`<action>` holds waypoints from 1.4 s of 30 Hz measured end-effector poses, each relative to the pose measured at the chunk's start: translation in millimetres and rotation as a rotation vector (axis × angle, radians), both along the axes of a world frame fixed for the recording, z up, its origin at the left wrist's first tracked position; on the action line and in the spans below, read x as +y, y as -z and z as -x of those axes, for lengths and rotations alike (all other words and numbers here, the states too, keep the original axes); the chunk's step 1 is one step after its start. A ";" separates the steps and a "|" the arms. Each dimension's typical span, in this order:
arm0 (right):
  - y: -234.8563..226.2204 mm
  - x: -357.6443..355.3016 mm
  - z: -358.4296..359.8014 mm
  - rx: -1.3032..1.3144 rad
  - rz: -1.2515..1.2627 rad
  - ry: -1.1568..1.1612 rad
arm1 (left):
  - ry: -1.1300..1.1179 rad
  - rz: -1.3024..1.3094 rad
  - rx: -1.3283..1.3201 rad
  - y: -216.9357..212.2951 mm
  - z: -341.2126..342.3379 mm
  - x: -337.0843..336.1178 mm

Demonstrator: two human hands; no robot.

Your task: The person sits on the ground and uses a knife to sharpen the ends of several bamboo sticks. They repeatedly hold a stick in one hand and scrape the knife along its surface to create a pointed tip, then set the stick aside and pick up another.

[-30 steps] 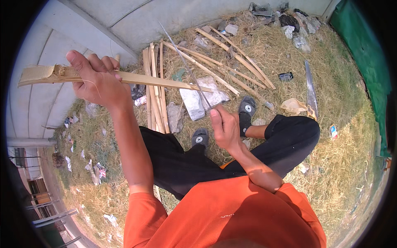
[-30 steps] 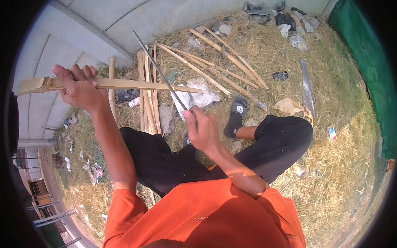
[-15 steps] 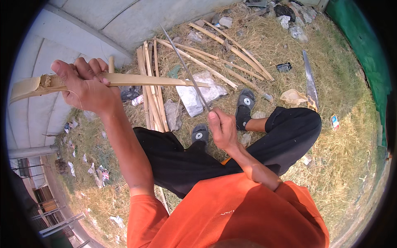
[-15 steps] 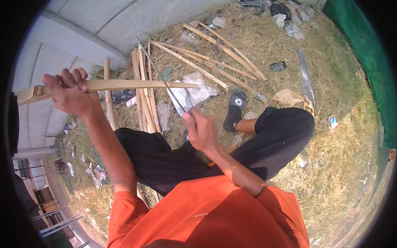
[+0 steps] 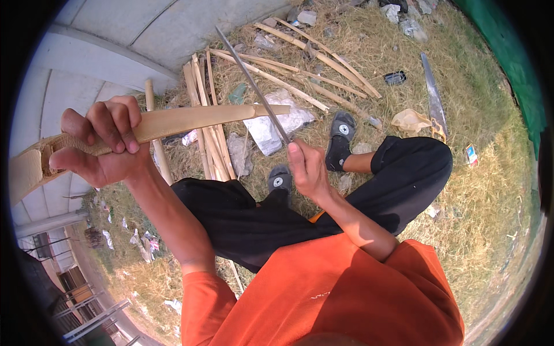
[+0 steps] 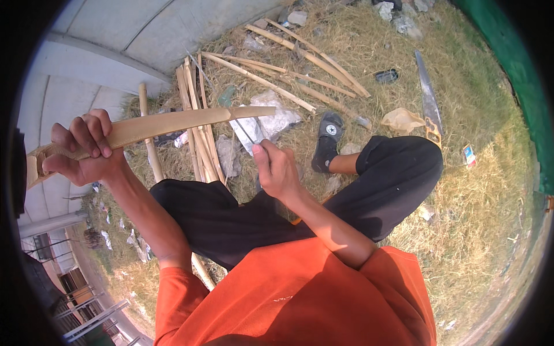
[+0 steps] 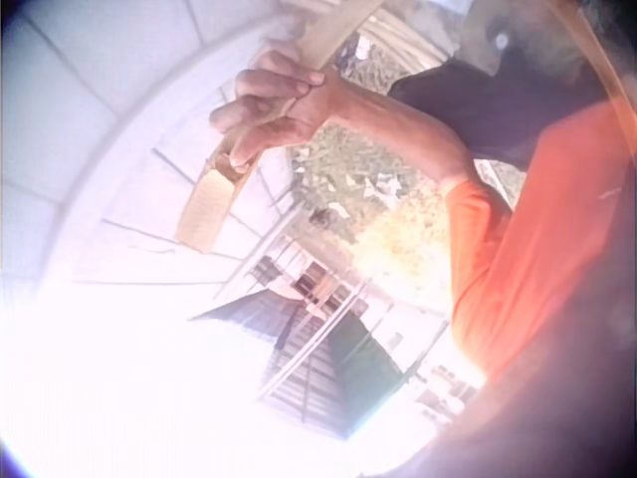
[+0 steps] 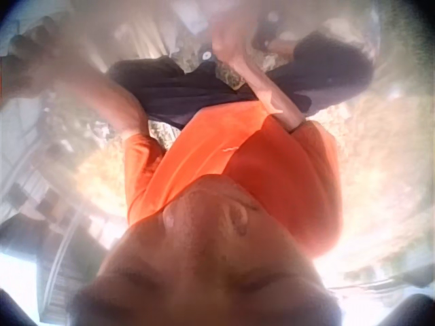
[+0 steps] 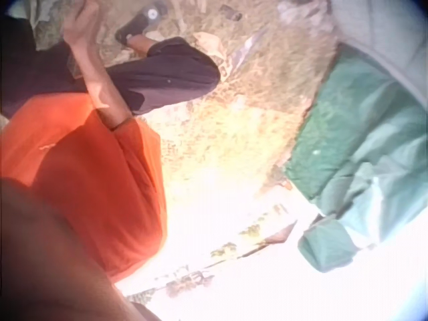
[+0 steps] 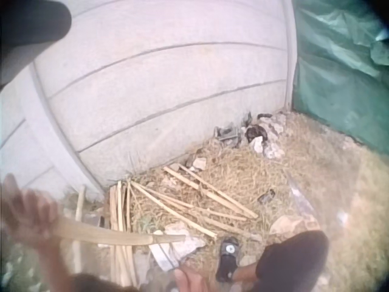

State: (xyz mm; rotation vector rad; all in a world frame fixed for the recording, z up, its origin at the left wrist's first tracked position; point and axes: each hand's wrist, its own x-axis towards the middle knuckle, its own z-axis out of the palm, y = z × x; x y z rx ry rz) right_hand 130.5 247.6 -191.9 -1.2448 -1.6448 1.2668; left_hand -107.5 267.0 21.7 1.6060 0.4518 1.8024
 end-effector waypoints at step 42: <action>36.6 6.5 17.7 -0.123 0.081 -0.072 | -0.749 0.038 -0.050 -5.1 -39.5 -2.3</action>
